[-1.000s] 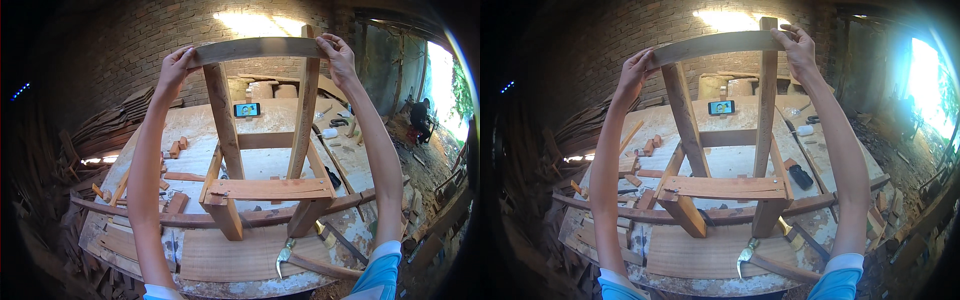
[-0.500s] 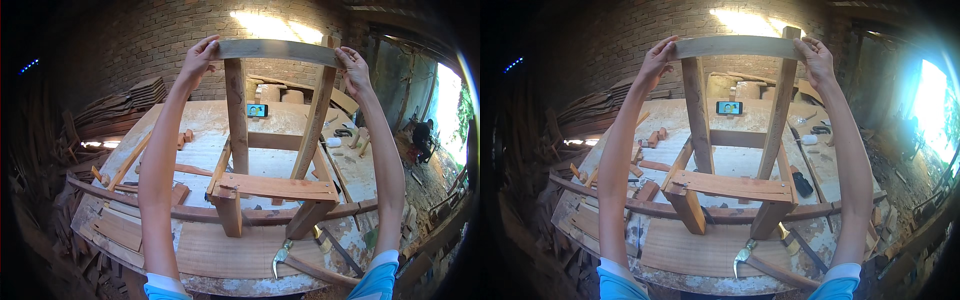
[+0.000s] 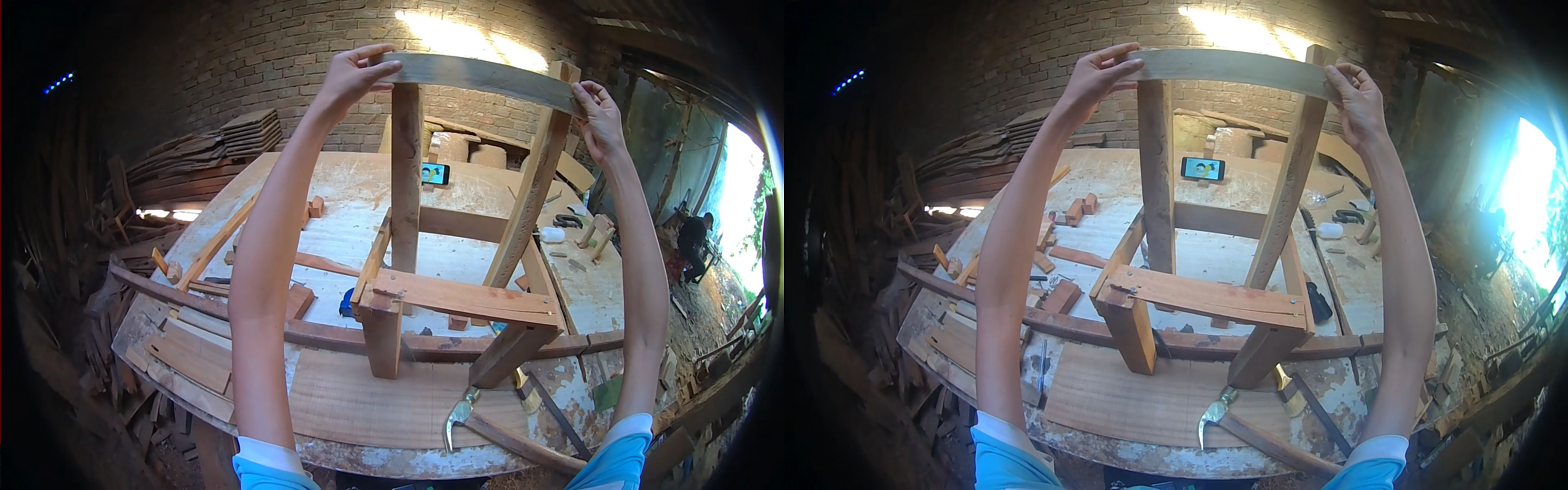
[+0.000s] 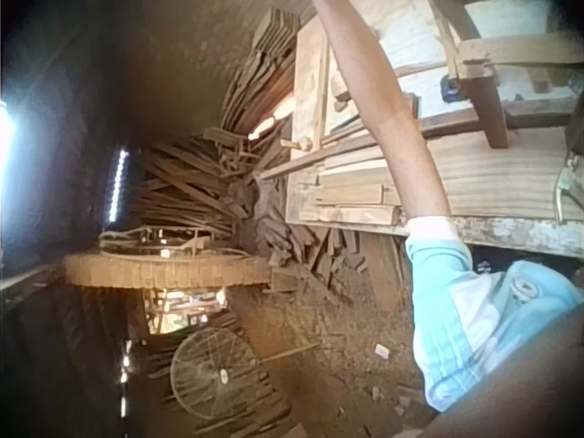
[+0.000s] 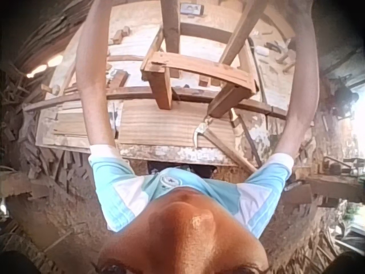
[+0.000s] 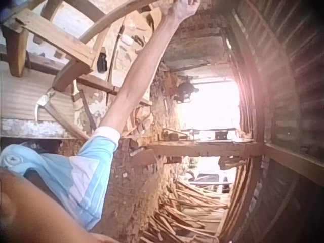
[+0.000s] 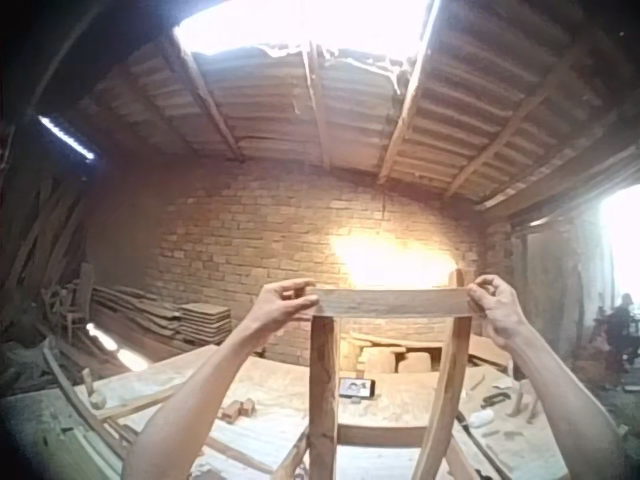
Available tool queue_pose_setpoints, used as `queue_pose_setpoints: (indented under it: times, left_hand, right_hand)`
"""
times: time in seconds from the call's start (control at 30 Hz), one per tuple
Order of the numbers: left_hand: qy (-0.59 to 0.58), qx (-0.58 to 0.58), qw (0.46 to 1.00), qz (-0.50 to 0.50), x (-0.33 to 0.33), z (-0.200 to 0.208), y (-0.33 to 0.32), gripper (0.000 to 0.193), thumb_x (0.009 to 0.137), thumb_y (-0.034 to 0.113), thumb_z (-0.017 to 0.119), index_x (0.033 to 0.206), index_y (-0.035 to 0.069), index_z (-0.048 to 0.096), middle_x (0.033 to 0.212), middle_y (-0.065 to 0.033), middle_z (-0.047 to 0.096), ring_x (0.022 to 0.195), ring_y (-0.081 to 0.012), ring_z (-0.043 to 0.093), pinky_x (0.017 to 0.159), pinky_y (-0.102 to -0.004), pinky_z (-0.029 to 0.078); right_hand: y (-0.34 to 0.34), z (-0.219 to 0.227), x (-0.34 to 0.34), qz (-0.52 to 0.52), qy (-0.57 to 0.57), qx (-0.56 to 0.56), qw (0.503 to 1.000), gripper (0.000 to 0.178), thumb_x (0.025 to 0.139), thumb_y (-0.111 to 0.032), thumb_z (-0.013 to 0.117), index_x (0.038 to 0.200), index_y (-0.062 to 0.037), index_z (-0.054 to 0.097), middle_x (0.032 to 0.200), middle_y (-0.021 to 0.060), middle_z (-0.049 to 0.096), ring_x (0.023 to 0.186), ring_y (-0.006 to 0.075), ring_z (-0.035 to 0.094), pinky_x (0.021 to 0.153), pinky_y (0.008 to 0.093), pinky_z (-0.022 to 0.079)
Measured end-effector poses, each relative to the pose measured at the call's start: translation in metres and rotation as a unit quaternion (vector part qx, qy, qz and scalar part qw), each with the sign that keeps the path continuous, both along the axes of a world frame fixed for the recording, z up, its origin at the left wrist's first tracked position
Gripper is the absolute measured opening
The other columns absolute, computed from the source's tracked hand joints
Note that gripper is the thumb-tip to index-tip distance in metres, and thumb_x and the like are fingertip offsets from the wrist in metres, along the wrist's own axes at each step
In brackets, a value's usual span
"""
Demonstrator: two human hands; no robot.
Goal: The recorder is assembling a wooden chair using a hammer and wooden pieces.
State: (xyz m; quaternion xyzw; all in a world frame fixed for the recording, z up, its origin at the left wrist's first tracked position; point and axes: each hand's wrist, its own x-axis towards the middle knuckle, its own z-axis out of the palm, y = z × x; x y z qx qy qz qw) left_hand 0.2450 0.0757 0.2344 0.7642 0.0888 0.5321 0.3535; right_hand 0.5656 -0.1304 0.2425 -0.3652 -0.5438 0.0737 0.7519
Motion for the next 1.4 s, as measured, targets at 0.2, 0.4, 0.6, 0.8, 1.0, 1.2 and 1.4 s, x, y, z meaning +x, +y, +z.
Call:
queue_pose_setpoints:
  times: [0.2, 0.4, 0.6, 0.8, 1.0, 1.2, 1.4]
  left_hand:
    - [-0.001, 0.001, 0.998, 0.056, 0.004, 0.000, -0.009, 0.050, 0.079, 0.021, 0.071, 0.122, 0.001, 0.054, 0.104, -0.0109, 0.063, 0.094, -0.0151, 0.062, 0.080, -0.0283, 0.055]
    - [-0.028, -0.015, 0.997, 0.073, 0.014, -0.002, -0.001, 0.050, 0.072, 0.019, 0.073, 0.113, -0.003, 0.054, 0.098, -0.0114, 0.059, 0.086, -0.0166, 0.062, 0.068, -0.0269, 0.056]
    - [-0.035, -0.012, 0.992, 0.120, 0.015, -0.003, -0.014, 0.048, 0.074, 0.019, 0.072, 0.116, 0.001, 0.056, 0.098, -0.0096, 0.063, 0.088, -0.0148, 0.062, 0.073, -0.0286, 0.055]
    - [-0.024, 0.055, 0.993, 0.101, -0.029, -0.006, -0.052, 0.050, 0.076, 0.025, 0.072, 0.118, 0.002, 0.056, 0.100, -0.0099, 0.063, 0.089, -0.0152, 0.062, 0.071, -0.0278, 0.054]
    - [0.045, 0.086, 0.977, 0.192, -0.178, -0.080, -0.194, 0.034, 0.084, 0.016, 0.065, 0.113, 0.001, 0.054, 0.088, -0.0064, 0.060, 0.074, -0.0083, 0.056, 0.057, -0.0220, 0.047]
    - [0.244, -0.278, 0.914, 0.165, -0.235, -0.244, -0.275, 0.037, 0.071, 0.006, 0.070, 0.106, 0.004, 0.057, 0.089, -0.0022, 0.054, 0.078, -0.0100, 0.053, 0.065, -0.0237, 0.046]
    - [0.324, -0.344, 0.877, 0.083, -0.253, -0.338, -0.261, 0.033, 0.072, 0.002, 0.070, 0.103, 0.007, 0.058, 0.080, 0.0004, 0.055, 0.071, -0.0064, 0.052, 0.055, -0.0205, 0.043]
  right_hand:
    - [0.003, 0.000, 0.001, -0.017, -0.011, -0.031, 0.999, 0.022, 0.085, -0.016, 0.068, 0.102, -0.0110, 0.057, 0.092, 0.0003, 0.059, 0.084, 0.0096, 0.058, 0.079, 0.0273, 0.046]
    - [0.011, 0.002, 0.004, -0.044, 0.006, -0.034, 0.998, 0.023, 0.083, -0.017, 0.070, 0.102, -0.0122, 0.058, 0.092, -0.0007, 0.061, 0.083, 0.0086, 0.058, 0.077, 0.0255, 0.044]
    - [0.002, 0.004, -0.004, -0.054, 0.004, -0.040, 0.998, 0.022, 0.083, -0.017, 0.070, 0.100, -0.0112, 0.058, 0.092, 0.0002, 0.062, 0.083, 0.0086, 0.058, 0.073, 0.0243, 0.044]
    - [-0.041, -0.010, -0.039, -0.016, -0.026, 0.042, 0.999, 0.019, 0.087, -0.015, 0.065, 0.103, -0.0092, 0.057, 0.093, 0.0000, 0.061, 0.086, 0.0085, 0.057, 0.076, 0.0235, 0.044]
    - [-0.180, -0.115, -0.175, -0.170, -0.246, -0.021, 0.954, 0.018, 0.090, -0.006, 0.051, 0.108, -0.0034, 0.051, 0.104, 0.0046, 0.053, 0.100, 0.0122, 0.050, 0.090, 0.0278, 0.038]
    - [-0.271, -0.291, -0.243, -0.068, -0.344, -0.255, 0.901, 0.054, 0.064, -0.016, 0.081, 0.109, -0.0077, 0.053, 0.104, 0.0143, 0.045, 0.100, 0.0312, 0.045, 0.087, 0.0398, 0.039]
    - [-0.296, -0.346, -0.281, -0.002, -0.206, -0.358, 0.911, 0.051, 0.066, -0.009, 0.078, 0.110, -0.0046, 0.054, 0.104, 0.0156, 0.053, 0.097, 0.0315, 0.054, 0.084, 0.0375, 0.045]
